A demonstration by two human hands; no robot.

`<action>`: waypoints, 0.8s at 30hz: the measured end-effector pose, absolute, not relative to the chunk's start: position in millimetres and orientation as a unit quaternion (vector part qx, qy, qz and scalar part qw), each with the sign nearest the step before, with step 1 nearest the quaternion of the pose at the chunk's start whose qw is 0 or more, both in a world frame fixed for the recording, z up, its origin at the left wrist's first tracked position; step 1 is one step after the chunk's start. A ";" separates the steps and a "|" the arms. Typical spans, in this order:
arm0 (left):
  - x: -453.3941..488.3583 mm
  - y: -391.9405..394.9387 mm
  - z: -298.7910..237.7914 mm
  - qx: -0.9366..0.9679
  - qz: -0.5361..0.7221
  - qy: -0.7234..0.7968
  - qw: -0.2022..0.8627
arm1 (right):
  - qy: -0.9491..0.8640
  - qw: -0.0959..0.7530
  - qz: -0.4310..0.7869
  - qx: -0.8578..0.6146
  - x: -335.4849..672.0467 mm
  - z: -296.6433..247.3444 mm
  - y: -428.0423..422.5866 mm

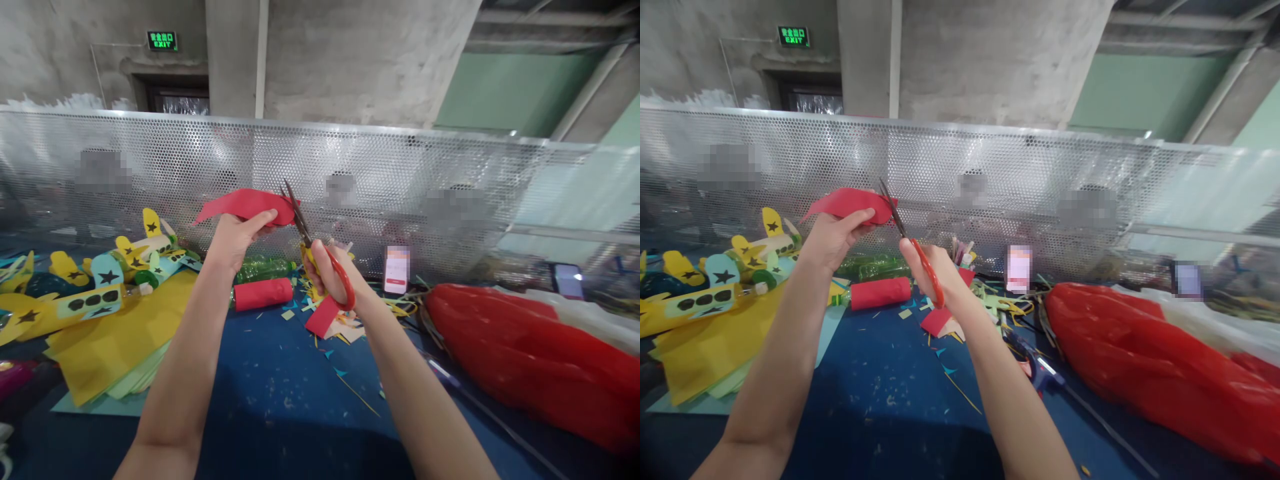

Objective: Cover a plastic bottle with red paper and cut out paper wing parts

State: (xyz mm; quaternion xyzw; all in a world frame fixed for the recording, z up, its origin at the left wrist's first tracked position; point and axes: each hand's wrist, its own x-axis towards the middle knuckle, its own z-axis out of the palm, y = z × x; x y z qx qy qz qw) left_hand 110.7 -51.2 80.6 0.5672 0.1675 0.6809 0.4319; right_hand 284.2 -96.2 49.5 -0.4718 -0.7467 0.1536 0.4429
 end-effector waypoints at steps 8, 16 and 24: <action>111.0 -48.9 80.0 0.564 0.692 0.162 0.422 | -0.749 0.439 0.146 -0.475 282.6 50.9 -99.9; 109.4 -45.4 78.4 0.567 0.689 0.149 0.426 | -0.761 0.422 0.138 -0.473 283.5 52.5 -101.4; 109.2 -42.7 78.1 0.565 0.691 0.148 0.426 | -0.758 0.424 0.136 -0.476 283.1 52.8 -101.2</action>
